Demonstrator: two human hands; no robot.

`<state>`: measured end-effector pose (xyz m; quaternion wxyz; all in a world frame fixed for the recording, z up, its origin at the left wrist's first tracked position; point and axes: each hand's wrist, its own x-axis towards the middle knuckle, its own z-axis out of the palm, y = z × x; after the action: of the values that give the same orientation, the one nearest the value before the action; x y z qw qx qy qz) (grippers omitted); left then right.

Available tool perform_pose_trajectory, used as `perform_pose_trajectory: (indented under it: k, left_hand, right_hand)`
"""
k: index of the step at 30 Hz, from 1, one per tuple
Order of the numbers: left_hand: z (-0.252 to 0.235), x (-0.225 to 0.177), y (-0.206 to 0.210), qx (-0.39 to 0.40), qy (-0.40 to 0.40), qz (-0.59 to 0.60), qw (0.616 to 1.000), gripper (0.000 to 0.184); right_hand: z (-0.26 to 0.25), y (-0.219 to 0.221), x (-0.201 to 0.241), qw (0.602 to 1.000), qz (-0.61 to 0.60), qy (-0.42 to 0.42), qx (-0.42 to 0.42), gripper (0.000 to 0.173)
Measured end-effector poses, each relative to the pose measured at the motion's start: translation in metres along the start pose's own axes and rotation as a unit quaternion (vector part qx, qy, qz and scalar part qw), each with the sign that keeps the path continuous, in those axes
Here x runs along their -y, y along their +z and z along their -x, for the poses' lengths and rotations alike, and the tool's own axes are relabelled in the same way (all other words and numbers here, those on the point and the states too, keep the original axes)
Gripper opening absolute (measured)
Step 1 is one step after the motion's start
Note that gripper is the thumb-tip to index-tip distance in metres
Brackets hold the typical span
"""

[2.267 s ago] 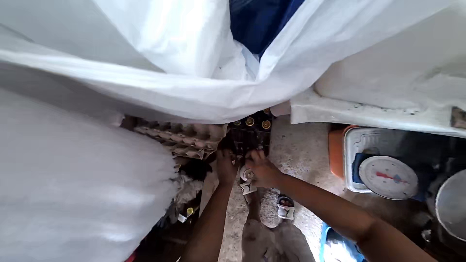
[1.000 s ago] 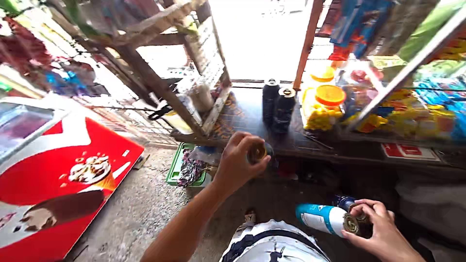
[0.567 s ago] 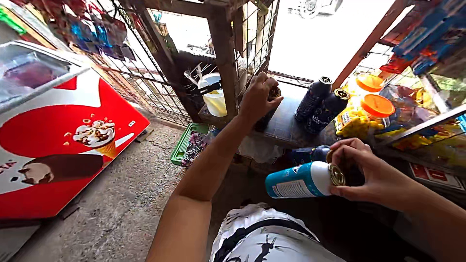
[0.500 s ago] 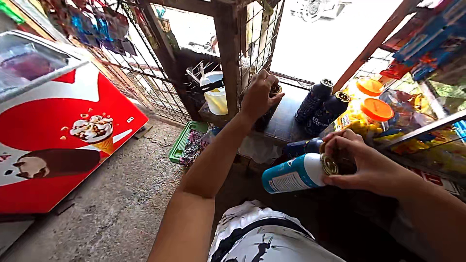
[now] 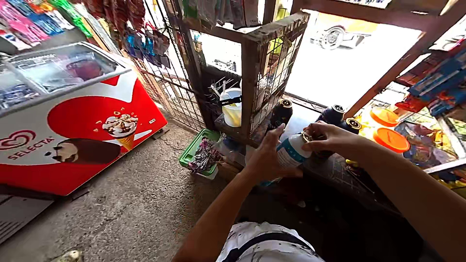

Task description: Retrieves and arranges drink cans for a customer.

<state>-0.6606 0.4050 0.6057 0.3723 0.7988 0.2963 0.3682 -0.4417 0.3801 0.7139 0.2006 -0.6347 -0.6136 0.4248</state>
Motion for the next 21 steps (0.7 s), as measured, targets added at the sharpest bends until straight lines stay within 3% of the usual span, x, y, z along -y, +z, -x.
perform_pose_trajectory:
  k: [2,4,10,14,17,19,21]
  left_hand:
    - [0.005,0.000,0.010,-0.004,-0.035,-0.003,0.999,0.115]
    - [0.004,-0.003,0.013,-0.035,-0.049,-0.032,0.998,0.100]
    - [0.028,0.003,0.003,-0.210,-0.024,0.024,0.977,0.085]
    - [0.061,-0.001,-0.013,-0.360,0.043,0.013,0.932,0.093]
    - [0.112,0.006,-0.043,-0.422,0.062,-0.005,0.905,0.090]
    - [0.157,0.004,-0.063,-0.479,0.022,-0.008,0.878,0.082]
    - [0.197,0.000,-0.081,-0.571,-0.059,-0.027,0.819,0.093]
  right_hand:
    - [-0.007,-0.003,-0.001,1.000,-0.003,0.003,-0.002,0.047]
    - [-0.012,-0.005,-0.003,1.000,0.004,-0.005,-0.001,0.048]
    - [-0.027,-0.008,-0.021,0.993,0.070,-0.087,-0.034,0.050]
    - [-0.034,-0.013,-0.036,0.979,0.135,-0.134,-0.080,0.040]
    - [-0.046,-0.018,-0.047,0.975,0.117,-0.161,-0.103,0.043]
    - [-0.054,-0.020,-0.049,0.974,0.113,-0.159,-0.111,0.043]
    - [-0.058,-0.020,-0.048,0.971,0.127,-0.152,-0.135,0.045]
